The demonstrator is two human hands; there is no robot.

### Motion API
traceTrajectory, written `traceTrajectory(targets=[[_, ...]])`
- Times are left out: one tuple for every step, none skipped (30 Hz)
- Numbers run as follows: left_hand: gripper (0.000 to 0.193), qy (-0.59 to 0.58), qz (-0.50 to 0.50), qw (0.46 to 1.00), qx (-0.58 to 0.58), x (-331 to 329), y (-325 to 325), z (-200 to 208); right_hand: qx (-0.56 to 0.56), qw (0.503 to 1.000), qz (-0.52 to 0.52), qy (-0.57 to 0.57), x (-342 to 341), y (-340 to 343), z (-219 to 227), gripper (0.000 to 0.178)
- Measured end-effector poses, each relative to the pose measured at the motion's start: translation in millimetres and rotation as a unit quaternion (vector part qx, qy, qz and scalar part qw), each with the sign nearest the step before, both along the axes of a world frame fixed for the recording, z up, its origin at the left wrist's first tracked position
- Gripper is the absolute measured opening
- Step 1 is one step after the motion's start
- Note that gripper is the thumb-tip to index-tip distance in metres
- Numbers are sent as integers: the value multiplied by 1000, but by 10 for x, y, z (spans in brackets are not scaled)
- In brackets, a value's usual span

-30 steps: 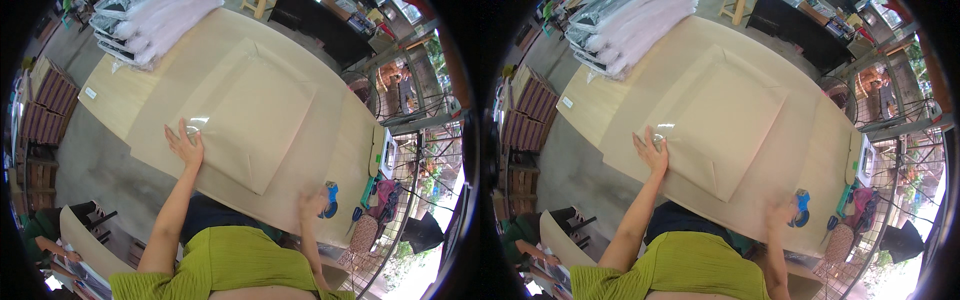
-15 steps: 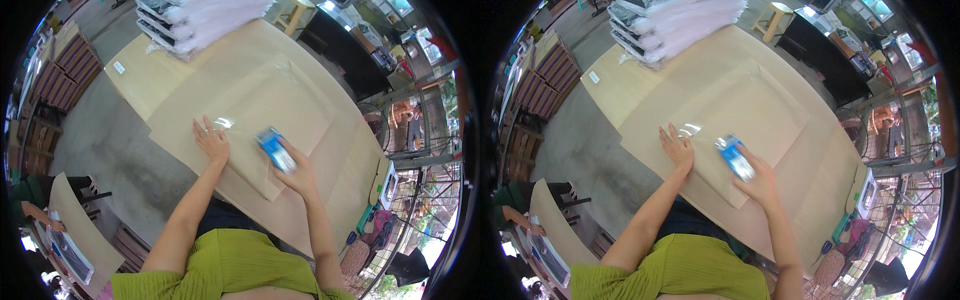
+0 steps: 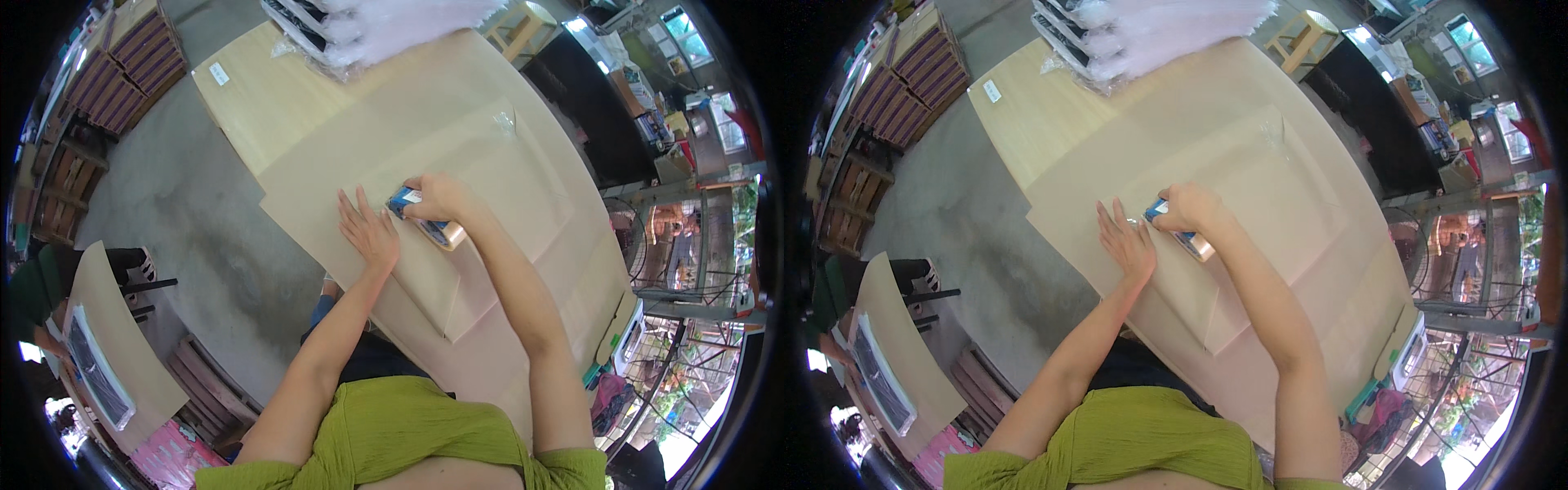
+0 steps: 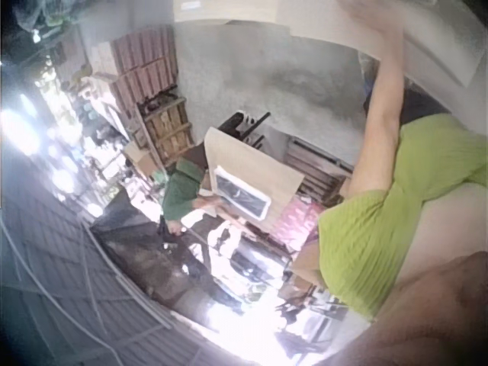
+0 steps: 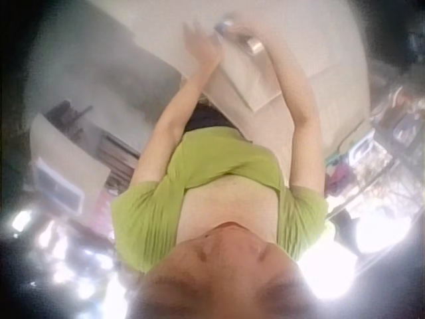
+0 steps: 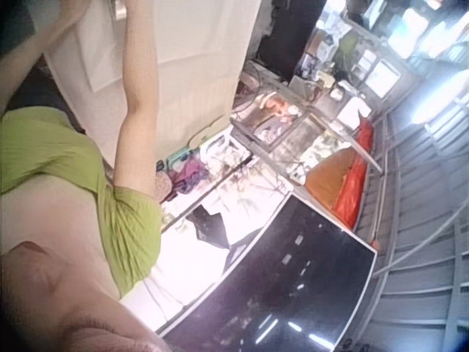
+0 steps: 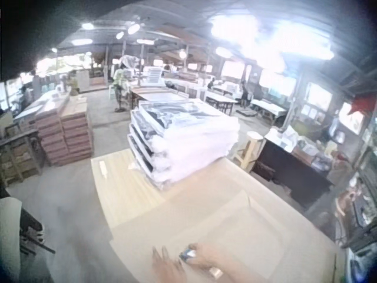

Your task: The person wraps two separate rectangular items in large sheets of brown paper on a table, securing them with tape. After wrapping each item, the person places it into a large cardboard box on the floor nearby.

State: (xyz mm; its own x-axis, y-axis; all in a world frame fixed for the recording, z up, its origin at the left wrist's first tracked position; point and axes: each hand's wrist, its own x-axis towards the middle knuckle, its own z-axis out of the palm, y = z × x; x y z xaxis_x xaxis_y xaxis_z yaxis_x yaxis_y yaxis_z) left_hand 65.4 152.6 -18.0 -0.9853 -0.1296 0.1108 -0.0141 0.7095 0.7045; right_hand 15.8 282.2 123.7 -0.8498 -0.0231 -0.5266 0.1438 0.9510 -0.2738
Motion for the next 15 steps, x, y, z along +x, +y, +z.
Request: traceTrajectory(targets=[[77, 2, 6, 1000, -2, -10, -14, -9, -1, 1000, 8, 1, 37, 10, 14, 66], [76, 5, 11, 1000, -4, -12, -30, -18, -3, 1000, 15, 1, 94, 14, 25, 66], [76, -1, 13, 1000, -7, -23, -14, -18, 0, 1000, 26, 4, 145, 44, 55, 65], [76, -8, 14, 1000, -11, -30, -5, -18, -7, 1000, 20, 9, 230, 94, 52, 67], [76, -14, 15, 1000, -14, -24, 6, -18, -14, 1000, 15, 14, 350, 156, 30, 68], [76, -16, 14, 1000, -14, -22, 16, -15, -22, 999, 8, 21, 469, 201, 38, 69], [76, -18, 16, 1000, -16, -35, 6, -23, -24, 999, -5, 26, 575, 200, 73, 68], [76, -21, 18, 999, -19, -46, -2, -30, -25, 999, -18, 29, 691, 187, 121, 68], [76, -27, 17, 999, -25, -43, 6, -27, -27, 999, -33, 33, 810, 186, 152, 68], [76, -34, 16, 999, -31, -44, 19, -21, -24, 998, -34, 37, 906, 193, 155, 67], [76, -42, 14, 998, -38, -45, 28, -14, -22, 998, -35, 40, 989, 200, 150, 67], [76, -42, 13, 998, -39, -45, 23, -11, -19, 998, -38, 44, 1057, 197, 156, 67], [76, -43, 12, 998, -39, -46, 17, -8, -15, 999, -34, 29, 1117, 205, 183, 66], [76, -43, 10, 998, -40, -45, 11, -4, -12, 999, -30, 15, 1171, 214, 230, 66], [75, -40, 12, 998, -41, -40, 17, -9, -5, 1000, -25, 1, 1232, 230, 280, 65]])
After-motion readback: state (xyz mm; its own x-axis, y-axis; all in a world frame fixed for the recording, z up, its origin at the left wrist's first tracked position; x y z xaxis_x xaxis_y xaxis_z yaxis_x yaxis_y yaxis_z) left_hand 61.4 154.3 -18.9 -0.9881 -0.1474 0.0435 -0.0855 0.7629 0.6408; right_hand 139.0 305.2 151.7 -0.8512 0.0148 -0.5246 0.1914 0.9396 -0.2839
